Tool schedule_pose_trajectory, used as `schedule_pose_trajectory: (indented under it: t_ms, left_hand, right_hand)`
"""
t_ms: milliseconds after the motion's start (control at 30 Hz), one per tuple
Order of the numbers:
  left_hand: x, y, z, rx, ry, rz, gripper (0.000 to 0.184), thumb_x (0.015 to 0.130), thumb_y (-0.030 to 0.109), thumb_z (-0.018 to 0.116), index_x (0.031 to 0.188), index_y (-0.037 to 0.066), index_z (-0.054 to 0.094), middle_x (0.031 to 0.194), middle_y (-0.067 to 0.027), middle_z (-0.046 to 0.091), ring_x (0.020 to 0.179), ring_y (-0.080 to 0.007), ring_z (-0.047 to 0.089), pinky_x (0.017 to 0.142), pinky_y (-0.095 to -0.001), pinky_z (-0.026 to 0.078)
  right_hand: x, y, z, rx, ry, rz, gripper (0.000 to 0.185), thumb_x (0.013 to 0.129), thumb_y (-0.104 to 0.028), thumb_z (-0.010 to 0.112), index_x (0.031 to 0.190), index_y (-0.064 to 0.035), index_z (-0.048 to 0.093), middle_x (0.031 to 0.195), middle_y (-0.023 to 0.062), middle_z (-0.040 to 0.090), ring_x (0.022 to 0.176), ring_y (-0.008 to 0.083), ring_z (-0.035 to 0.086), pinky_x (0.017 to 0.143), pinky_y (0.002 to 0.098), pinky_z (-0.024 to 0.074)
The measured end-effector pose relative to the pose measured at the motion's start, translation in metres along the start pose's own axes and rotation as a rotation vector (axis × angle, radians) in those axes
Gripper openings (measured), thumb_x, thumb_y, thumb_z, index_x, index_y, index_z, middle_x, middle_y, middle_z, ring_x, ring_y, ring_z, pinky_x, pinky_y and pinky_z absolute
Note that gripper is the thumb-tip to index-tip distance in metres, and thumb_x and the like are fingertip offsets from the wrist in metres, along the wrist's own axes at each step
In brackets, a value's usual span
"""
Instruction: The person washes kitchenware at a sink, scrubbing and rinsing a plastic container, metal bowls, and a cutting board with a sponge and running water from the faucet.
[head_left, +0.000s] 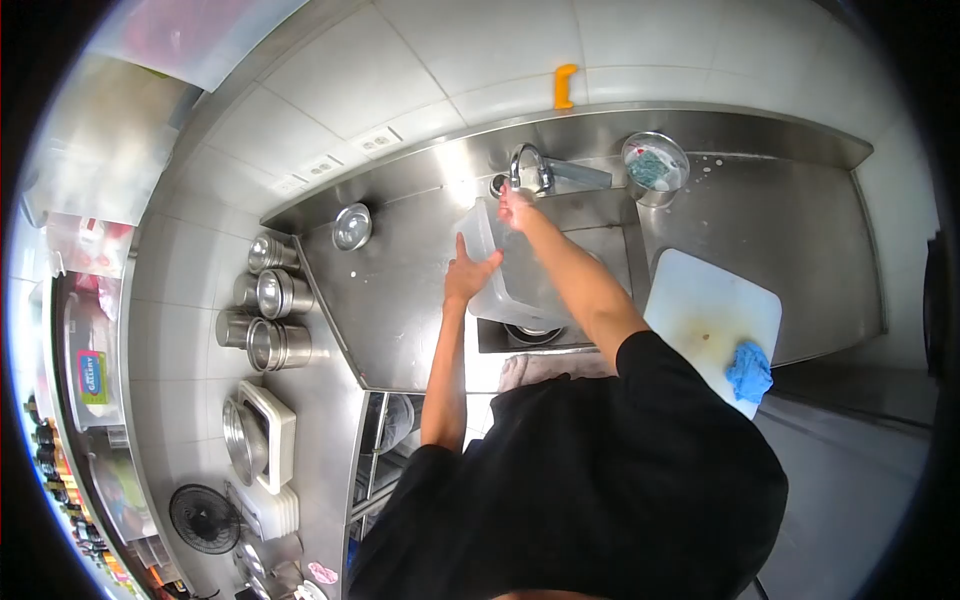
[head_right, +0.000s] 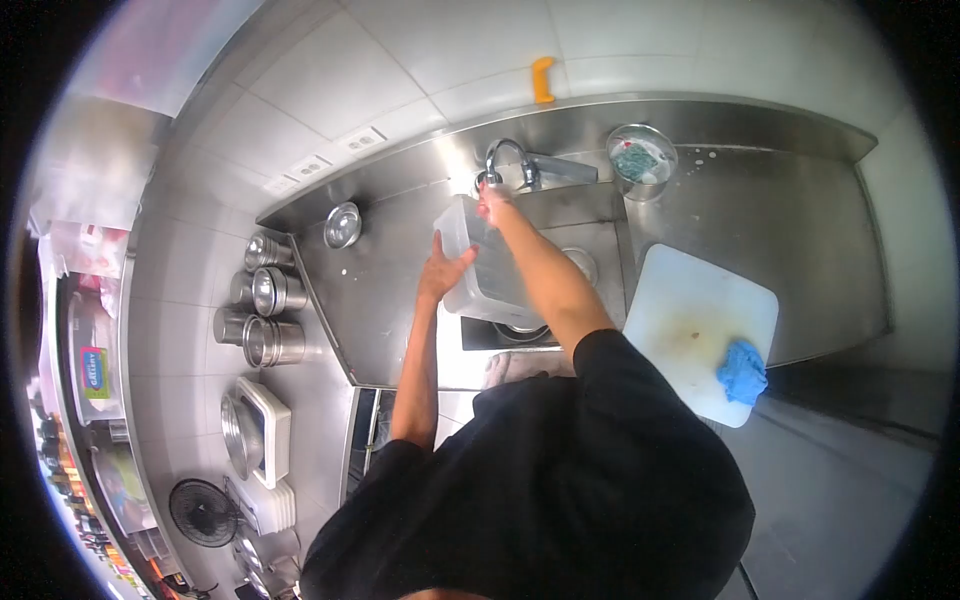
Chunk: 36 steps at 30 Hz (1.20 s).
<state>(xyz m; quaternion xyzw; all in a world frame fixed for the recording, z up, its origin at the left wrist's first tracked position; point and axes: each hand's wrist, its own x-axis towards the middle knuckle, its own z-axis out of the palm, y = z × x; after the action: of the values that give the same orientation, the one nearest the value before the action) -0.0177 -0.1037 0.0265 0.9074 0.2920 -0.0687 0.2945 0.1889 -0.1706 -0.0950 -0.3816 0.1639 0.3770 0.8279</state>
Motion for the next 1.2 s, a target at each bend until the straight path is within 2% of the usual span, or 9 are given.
schedule_pose_trajectory:
  t_ms: [167, 233, 300, 367, 467, 700, 933, 1167, 1200]
  left_hand:
    - [-0.038, 0.022, -0.025, 0.097, 0.179, 0.108, 0.114, 0.068, 0.067, 0.069, 0.153, 0.006, 0.022, 0.109, -0.0378, 0.06, 0.106, -0.0487, 0.061, 0.092, -0.0473, 0.05]
    - [-0.057, 0.045, -0.047, 0.169, 0.185, 0.075, 0.111, 0.069, 0.067, 0.068, 0.151, 0.005, 0.027, 0.107, -0.0366, 0.062, 0.104, -0.0484, 0.062, 0.089, -0.0474, 0.051]
    - [-0.064, 0.051, -0.063, 0.21, 0.175, 0.062, 0.108, 0.069, 0.067, 0.067, 0.149, 0.005, 0.031, 0.107, -0.0355, 0.063, 0.103, -0.0483, 0.062, 0.086, -0.0478, 0.052]
    - [-0.054, 0.052, -0.076, 0.198, 0.157, 0.086, 0.106, 0.07, 0.067, 0.066, 0.149, 0.005, 0.033, 0.108, -0.0347, 0.063, 0.102, -0.0484, 0.063, 0.084, -0.0485, 0.052]
    - [-0.012, 0.014, -0.074, 0.143, 0.058, 0.104, 0.104, 0.072, 0.069, 0.062, 0.149, 0.005, 0.033, 0.122, -0.0307, 0.06, 0.102, -0.0459, 0.064, 0.08, -0.0467, 0.054]
    - [0.018, -0.047, -0.06, -0.636, -0.505, -0.083, 0.064, 0.091, 0.05, 0.053, 0.135, 0.004, 0.047, 0.119, -0.0184, 0.061, 0.099, -0.0291, 0.066, 0.073, -0.0403, 0.056]
    - [0.115, -0.115, 0.11, -0.884, -0.72, -0.02, 0.03, 0.092, 0.016, 0.059, 0.115, -0.003, 0.056, 0.097, -0.0153, 0.068, 0.086, -0.0272, 0.07, 0.07, -0.0401, 0.059]
    - [0.15, -0.088, 0.182, 0.379, -0.189, 0.618, 0.042, 0.085, 0.035, 0.065, 0.106, -0.001, 0.065, 0.088, -0.0174, 0.071, 0.079, -0.0272, 0.073, 0.071, -0.0366, 0.059]
    - [0.14, -0.072, 0.167, 0.268, -0.313, 0.444, 0.042, 0.086, 0.038, 0.063, 0.102, -0.001, 0.067, 0.088, -0.0172, 0.071, 0.08, -0.0267, 0.073, 0.07, -0.0372, 0.059]
  right_hand:
    - [-0.005, 0.002, -0.053, -0.474, 0.124, -0.338, 0.021, 0.097, -0.028, 0.054, 0.104, -0.0094, 0.06, 0.072, 0.0015, 0.056, 0.055, 0.0115, 0.05, 0.047, 0.03, 0.0415]
    - [-0.021, 0.02, -0.109, -1.272, 0.088, -0.36, 0.048, 0.093, -0.039, 0.058, 0.129, -0.0078, 0.054, 0.107, 0.0111, 0.064, 0.079, 0.0191, 0.062, 0.063, 0.0349, 0.0514]
    - [-0.058, 0.049, -0.156, -1.286, -0.027, 0.053, 0.061, 0.093, -0.047, 0.052, 0.14, -0.0088, 0.049, 0.137, 0.0163, 0.054, 0.115, 0.0347, 0.059, 0.087, 0.0463, 0.0501]
    - [-0.099, 0.069, -0.179, -1.14, -0.071, 0.438, 0.068, 0.089, -0.053, 0.057, 0.143, -0.0132, 0.045, 0.147, 0.013, 0.044, 0.12, 0.0258, 0.053, 0.094, 0.0381, 0.047]
    - [-0.132, 0.082, -0.211, -0.849, -0.245, 0.596, 0.063, 0.089, -0.052, 0.057, 0.139, -0.0137, 0.05, 0.134, 0.0087, 0.055, 0.109, 0.0218, 0.058, 0.088, 0.0356, 0.0473]
    - [-0.221, 0.018, -0.224, -0.382, 0.102, -0.21, 0.014, 0.084, -0.017, 0.063, 0.098, -0.0134, 0.061, 0.083, -0.0037, 0.056, 0.076, 0.0096, 0.053, 0.064, 0.0278, 0.042]
    - [-0.269, -0.061, -0.189, -0.818, 0.257, -0.661, 0.021, 0.076, -0.011, 0.064, 0.071, -0.0086, 0.044, 0.069, -0.0021, 0.047, 0.066, 0.0107, 0.043, 0.059, 0.0305, 0.0366]
    - [-0.33, -0.068, -0.17, -1.028, 0.547, -0.645, 0.023, 0.077, -0.017, 0.065, 0.07, -0.0035, 0.047, 0.064, 0.0005, 0.046, 0.062, 0.0135, 0.042, 0.057, 0.0322, 0.0373]
    - [-0.332, -0.069, -0.173, -1.028, 0.571, -0.642, 0.024, 0.078, -0.02, 0.065, 0.071, -0.0029, 0.05, 0.064, 0.0006, 0.047, 0.061, 0.014, 0.043, 0.057, 0.0324, 0.0376]
